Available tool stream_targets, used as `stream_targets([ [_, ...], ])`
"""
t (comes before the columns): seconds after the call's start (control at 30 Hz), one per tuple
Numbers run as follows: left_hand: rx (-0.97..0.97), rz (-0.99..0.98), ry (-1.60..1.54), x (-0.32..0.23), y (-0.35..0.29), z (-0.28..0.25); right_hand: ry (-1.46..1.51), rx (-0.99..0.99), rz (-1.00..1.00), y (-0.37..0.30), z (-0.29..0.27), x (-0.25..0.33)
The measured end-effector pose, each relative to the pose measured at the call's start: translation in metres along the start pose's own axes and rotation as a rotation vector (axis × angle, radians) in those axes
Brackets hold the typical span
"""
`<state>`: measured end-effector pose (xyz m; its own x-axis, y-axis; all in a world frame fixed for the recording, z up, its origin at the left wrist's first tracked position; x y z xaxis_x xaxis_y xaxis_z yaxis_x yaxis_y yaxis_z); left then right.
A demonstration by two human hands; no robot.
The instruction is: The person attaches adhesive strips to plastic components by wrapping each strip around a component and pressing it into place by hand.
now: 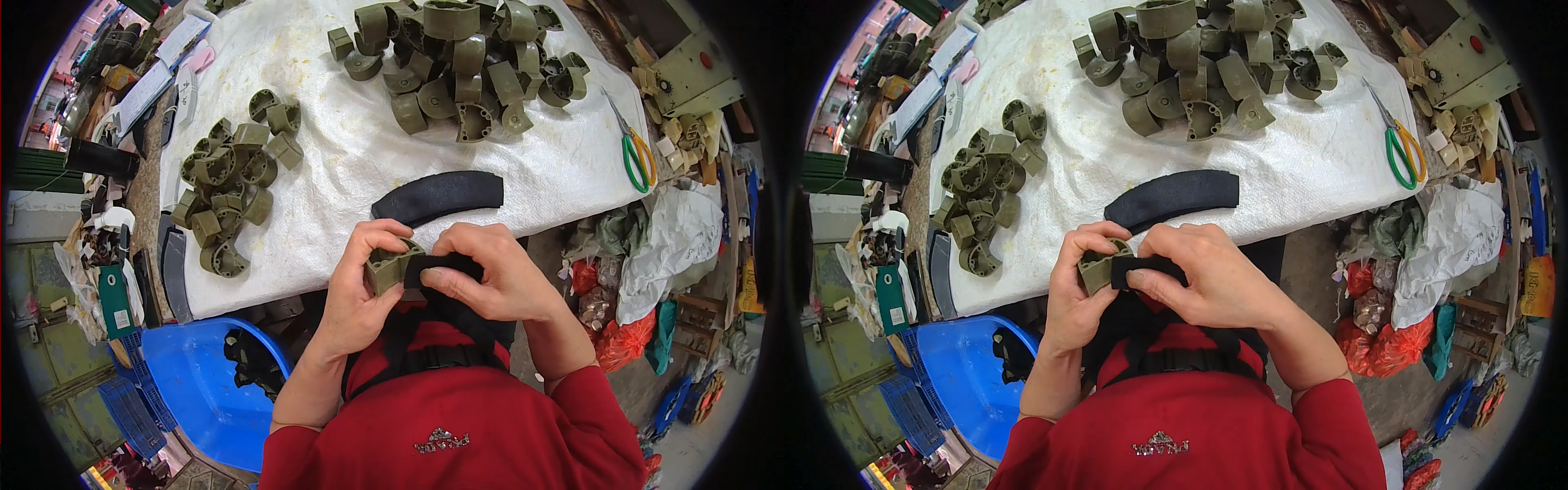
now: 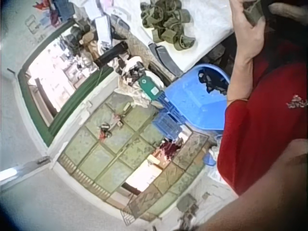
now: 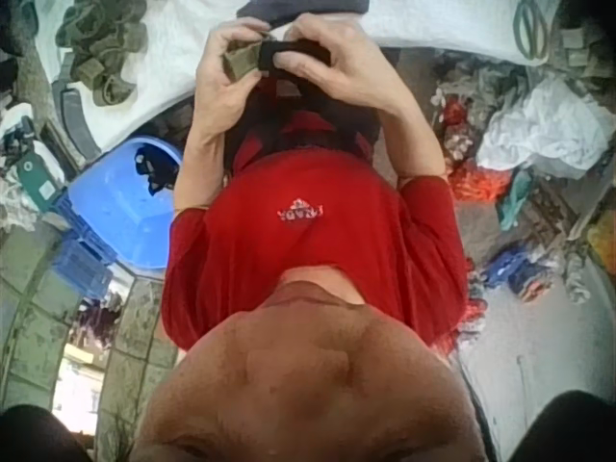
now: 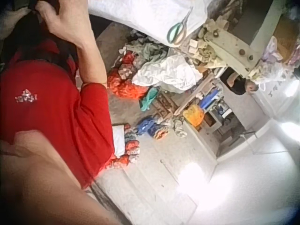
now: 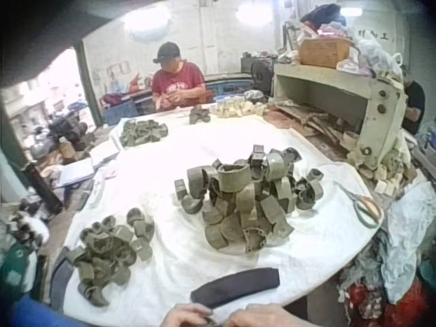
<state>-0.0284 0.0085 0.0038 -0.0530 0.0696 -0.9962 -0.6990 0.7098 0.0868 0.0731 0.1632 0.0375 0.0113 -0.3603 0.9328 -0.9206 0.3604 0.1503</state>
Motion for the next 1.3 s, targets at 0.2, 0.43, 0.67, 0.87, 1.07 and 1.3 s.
stream_targets([
  [0.2,-0.019,-0.060,-0.034,0.005,-0.002,0.001,-0.039,-0.040,-0.104,-0.002,0.006,-0.008],
  [0.43,0.024,-0.046,0.014,0.003,-0.001,0.003,-0.090,-0.028,-0.127,-0.002,0.004,-0.007],
  [0.67,0.026,-0.008,0.077,-0.002,0.000,0.007,-0.178,-0.013,-0.137,-0.001,0.000,-0.001],
  [0.87,-0.052,0.081,0.121,-0.010,-0.001,0.012,-0.264,-0.062,-0.071,-0.003,-0.001,-0.005],
  [1.07,-0.275,0.128,0.196,-0.008,0.003,0.009,-0.326,-0.513,-0.371,-0.009,-0.002,-0.003],
  [1.3,-0.245,0.029,-0.161,-0.012,0.001,0.010,-0.104,0.123,0.011,-0.042,0.042,-0.012],
])
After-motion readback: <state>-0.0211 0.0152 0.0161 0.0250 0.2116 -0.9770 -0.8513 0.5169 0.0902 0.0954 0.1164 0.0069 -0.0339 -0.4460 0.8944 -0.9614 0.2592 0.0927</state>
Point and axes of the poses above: each hand's wrist, its own y-axis towards the middle knuckle, its own z-axis out of the palm, x = y × z, the point moved 1 cm from there along y, towards the middle knuckle, and after that the axes turned 13 degrees about -x, right-handed, at the moved point
